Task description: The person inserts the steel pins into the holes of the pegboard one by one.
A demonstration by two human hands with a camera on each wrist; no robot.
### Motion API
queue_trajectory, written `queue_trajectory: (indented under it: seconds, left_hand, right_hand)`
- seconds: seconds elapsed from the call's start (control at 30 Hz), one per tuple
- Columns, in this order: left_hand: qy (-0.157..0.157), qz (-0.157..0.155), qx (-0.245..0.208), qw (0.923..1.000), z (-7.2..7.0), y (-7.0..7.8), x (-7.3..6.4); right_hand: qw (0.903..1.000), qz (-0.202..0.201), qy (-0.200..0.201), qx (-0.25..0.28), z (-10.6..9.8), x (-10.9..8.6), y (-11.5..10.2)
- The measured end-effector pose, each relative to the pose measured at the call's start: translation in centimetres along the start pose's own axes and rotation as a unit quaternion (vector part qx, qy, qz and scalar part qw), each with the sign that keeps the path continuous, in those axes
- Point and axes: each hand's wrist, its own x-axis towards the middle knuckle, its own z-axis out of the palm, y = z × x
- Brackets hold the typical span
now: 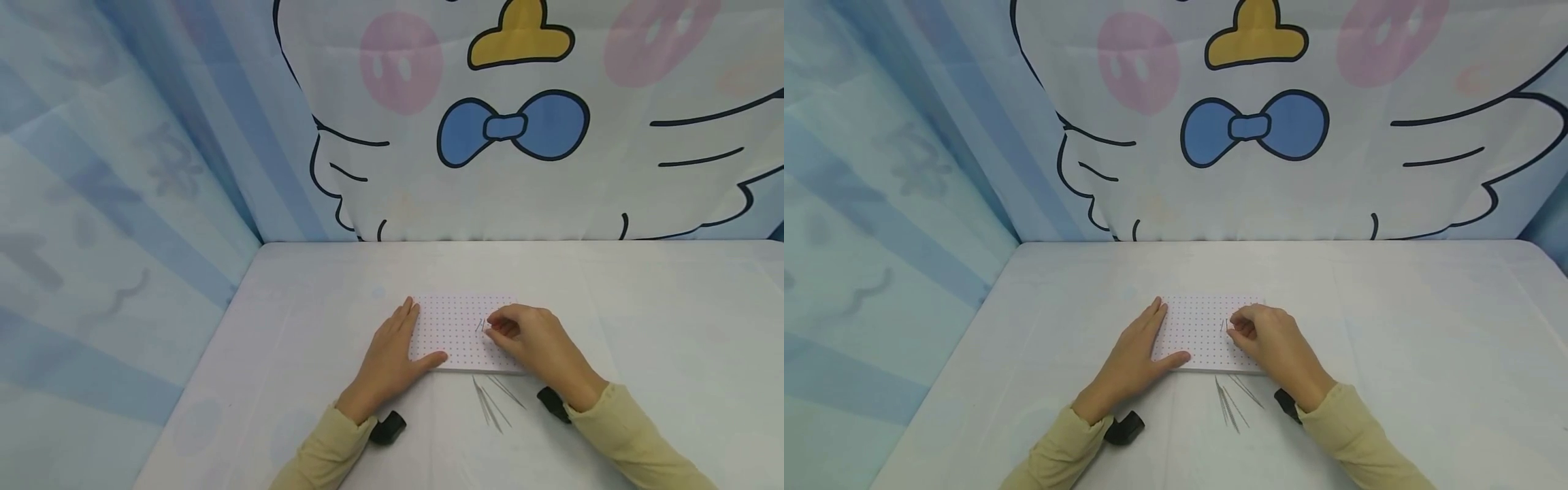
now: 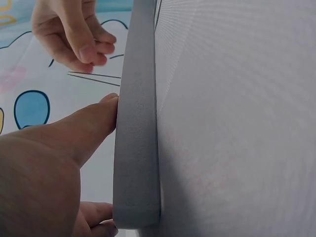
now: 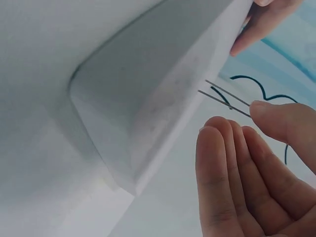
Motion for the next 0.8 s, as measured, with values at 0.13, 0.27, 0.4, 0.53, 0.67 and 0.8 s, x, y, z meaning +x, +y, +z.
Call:
queue_trajectory:
  seconds: [0.13, 0.27, 0.4, 0.53, 0.67, 0.8]
  left_hand:
    - [0.0, -0.004, -0.001, 1.0, 0.1, 0.0, 0.0]
    - [-0.001, -0.005, 0.0, 1.0, 0.2, -0.1, 0.1]
    - [0.0, -0.005, 0.002, 1.0, 0.2, -0.2, 0.1]
    - [-0.001, -0.006, 0.0, 1.0, 0.2, -0.2, 0.1]
    - [0.0, -0.003, -0.001, 1.0, 0.2, -0.2, 0.1]
    - [-0.001, -0.002, -0.002, 1.0, 0.1, -0.1, 0.1]
  right_hand:
    - [0.9999, 0.0, -0.009, -0.008, -0.4, -0.6, -0.5]
    - [0.9995, 0.003, -0.031, -0.008, -0.6, -1.4, -0.8]
    - [0.9991, 0.0, -0.042, -0.012, -0.6, -2.1, -1.1]
    - [0.9986, 0.002, -0.046, -0.025, -0.5, -2.7, -1.4]
    - [0.9971, 0.022, -0.065, -0.035, -0.4, -3.3, -1.8]
    - [0.995, 0.03, -0.085, -0.043, -0.2, -3.9, -1.9]
